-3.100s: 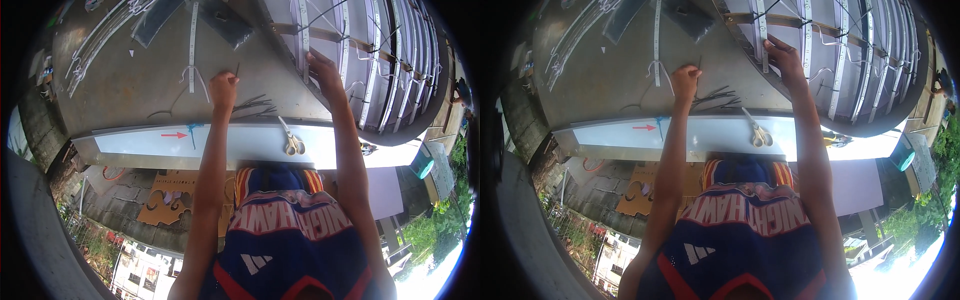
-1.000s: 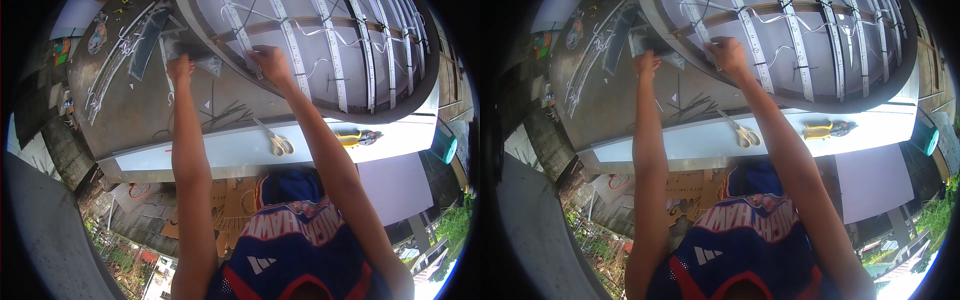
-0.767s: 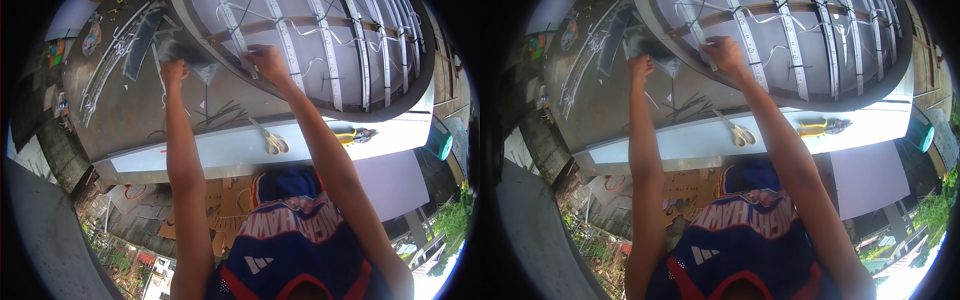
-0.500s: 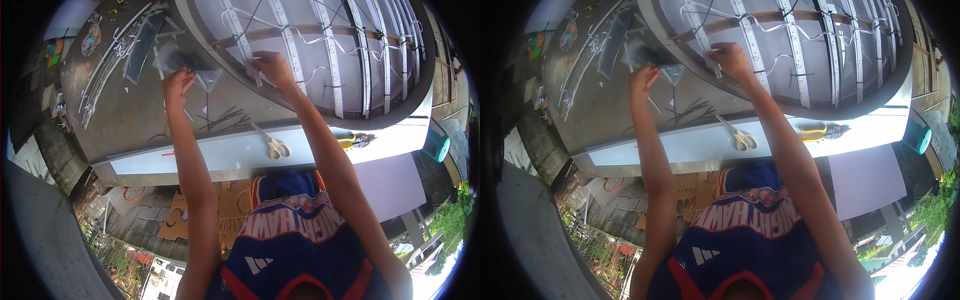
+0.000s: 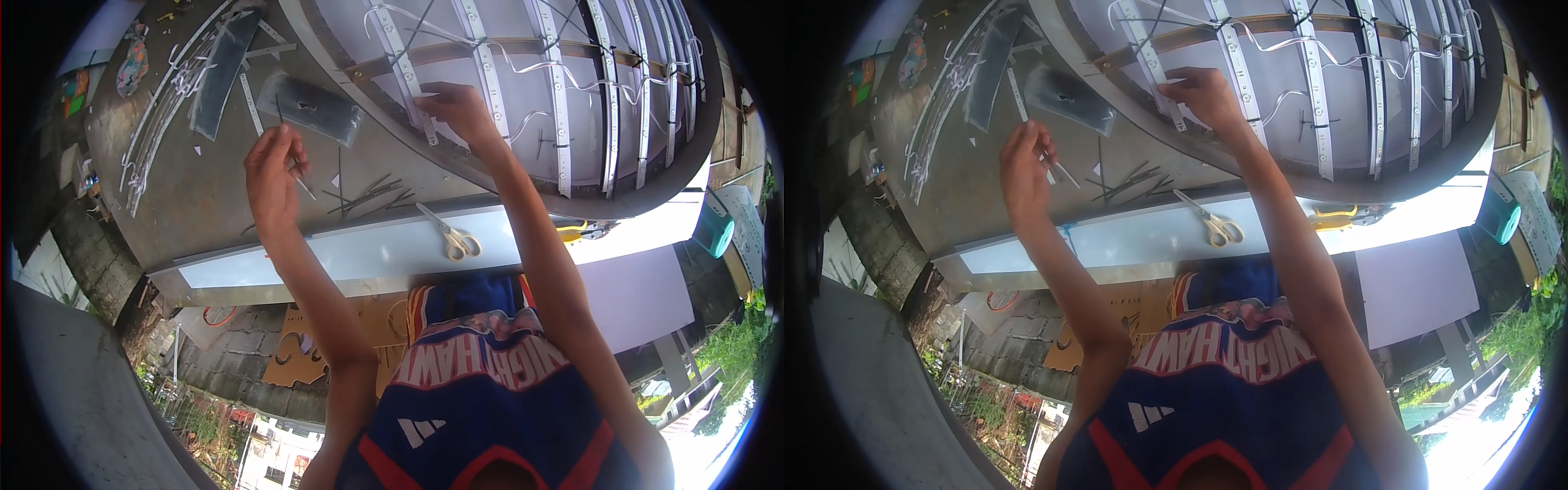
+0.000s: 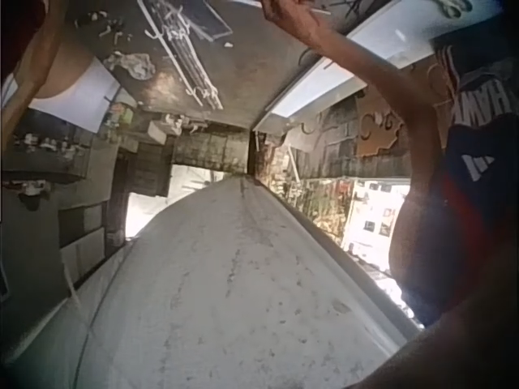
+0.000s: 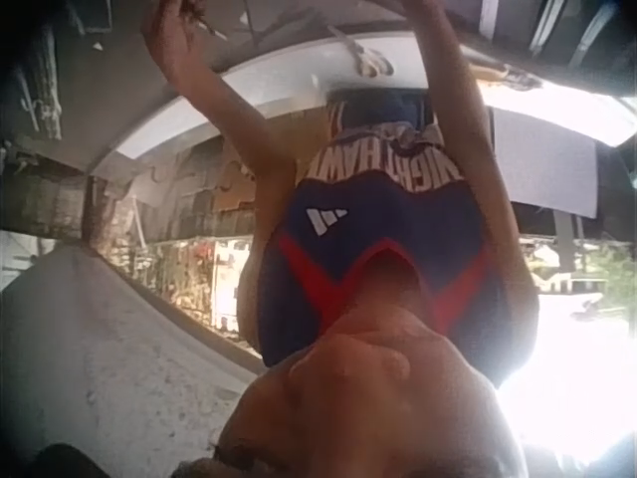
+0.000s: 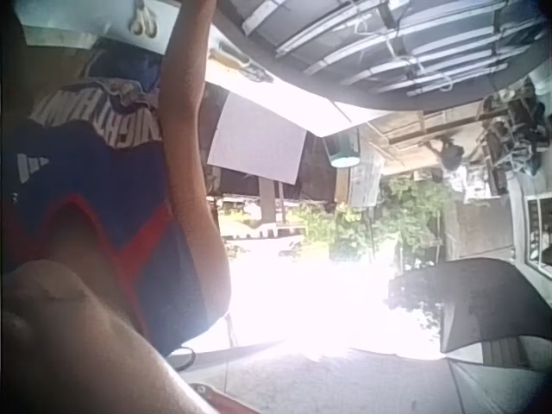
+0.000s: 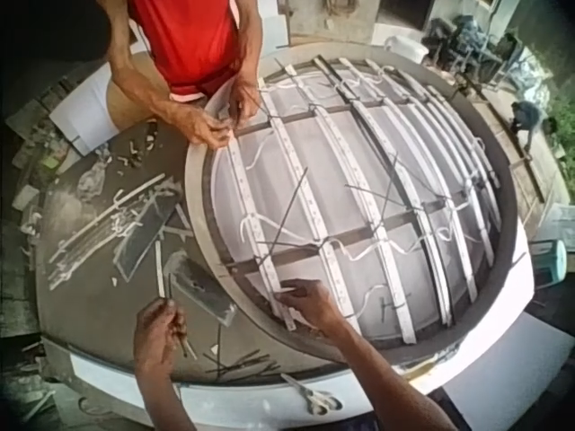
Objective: Assembling a circular backlit sign by installing LED strips and securing them with cable ties.
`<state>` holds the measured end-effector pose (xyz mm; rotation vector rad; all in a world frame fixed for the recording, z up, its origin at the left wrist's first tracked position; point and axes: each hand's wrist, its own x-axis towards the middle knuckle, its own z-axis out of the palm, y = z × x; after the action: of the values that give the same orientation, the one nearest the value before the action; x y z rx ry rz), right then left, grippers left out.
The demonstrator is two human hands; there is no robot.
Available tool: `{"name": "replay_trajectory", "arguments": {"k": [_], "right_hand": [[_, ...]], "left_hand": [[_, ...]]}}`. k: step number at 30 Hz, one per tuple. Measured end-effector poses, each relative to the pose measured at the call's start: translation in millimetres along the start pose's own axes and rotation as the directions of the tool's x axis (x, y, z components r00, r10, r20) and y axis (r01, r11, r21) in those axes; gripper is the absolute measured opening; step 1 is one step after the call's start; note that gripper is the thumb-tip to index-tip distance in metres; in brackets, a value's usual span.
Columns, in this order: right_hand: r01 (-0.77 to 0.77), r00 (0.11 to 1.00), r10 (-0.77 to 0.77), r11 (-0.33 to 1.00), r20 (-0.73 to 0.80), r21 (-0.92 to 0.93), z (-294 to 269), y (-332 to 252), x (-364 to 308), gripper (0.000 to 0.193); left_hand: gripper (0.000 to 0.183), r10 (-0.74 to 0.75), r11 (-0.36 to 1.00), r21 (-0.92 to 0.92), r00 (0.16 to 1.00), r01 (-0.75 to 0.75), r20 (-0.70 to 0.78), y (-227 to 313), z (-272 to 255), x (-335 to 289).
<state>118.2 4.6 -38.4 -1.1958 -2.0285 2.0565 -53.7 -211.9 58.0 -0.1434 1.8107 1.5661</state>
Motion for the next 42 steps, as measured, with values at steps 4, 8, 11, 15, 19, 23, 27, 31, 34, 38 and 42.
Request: {"name": "replay_trajectory", "arguments": {"k": [4, 8, 11, 15, 19, 23, 27, 31, 34, 38, 42], "right_hand": [[-0.008, 1.0, 0.009, 1.0, 0.024, -0.014, -4, -4, -1, 0.041], [-0.112, 0.993, 0.114, 0.981, -0.008, 0.157, 3, -6, -2, 0.039], [-0.081, 0.991, 0.1, 0.978, -0.089, 0.195, 4, 11, 8, 0.035], [-0.132, 0.982, 0.151, 0.979, -0.116, 0.158, 12, 20, 24, 0.03], [-0.207, 0.973, 0.227, 0.94, -0.043, 0.273, 7, 11, 21, 0.03], [-0.244, 0.967, 0.255, 0.913, 0.008, 0.326, 8, 12, 20, 0.03], [-0.382, 0.923, 0.369, 0.849, 0.108, 0.366, 10, 16, 25, 0.026], [-0.46, 0.886, 0.418, 0.738, 0.2, 0.495, 7, 23, 24, 0.021], [-0.512, 0.859, 0.411, 0.648, 0.306, 0.564, 6, 27, 26, 0.019], [-0.51, 0.858, 0.444, 0.672, 0.259, 0.537, 11, 22, 23, 0.023], [-0.519, 0.854, 0.468, 0.735, 0.228, 0.436, 10, 14, 25, 0.023]], "left_hand": [[0.019, -0.018, 0.897, 0.441, 0.996, -0.024, 0.09, 40, 54, -30], [0.02, 0.287, 0.788, 0.486, 0.923, -0.379, 0.256, 36, 83, -30], [0.017, 0.477, 0.256, 0.721, 0.732, -0.644, 0.485, 42, 113, -23], [0.015, 0.269, -0.21, 0.812, 0.766, -0.544, 0.583, 31, 141, -4], [0.016, 0.118, -0.422, 0.8, 0.849, -0.426, 0.515, 22, 158, 11], [0.019, -0.001, -0.454, 0.781, 0.877, -0.429, 0.481, 14, 164, 28], [0.019, -0.039, -0.428, 0.807, 0.9, -0.407, 0.433, 4, 161, 48], [0.018, -0.065, -0.392, 0.839, 0.921, -0.377, 0.384, 3, 158, 56], [0.018, -0.098, -0.385, 0.849, 0.931, -0.361, 0.352, 4, 161, 58], [0.02, -0.151, -0.397, 0.844, 0.932, -0.361, 0.329, 4, 159, 62], [0.021, -0.148, -0.388, 0.85, 0.935, -0.356, 0.323, 4, 158, 61]]}}
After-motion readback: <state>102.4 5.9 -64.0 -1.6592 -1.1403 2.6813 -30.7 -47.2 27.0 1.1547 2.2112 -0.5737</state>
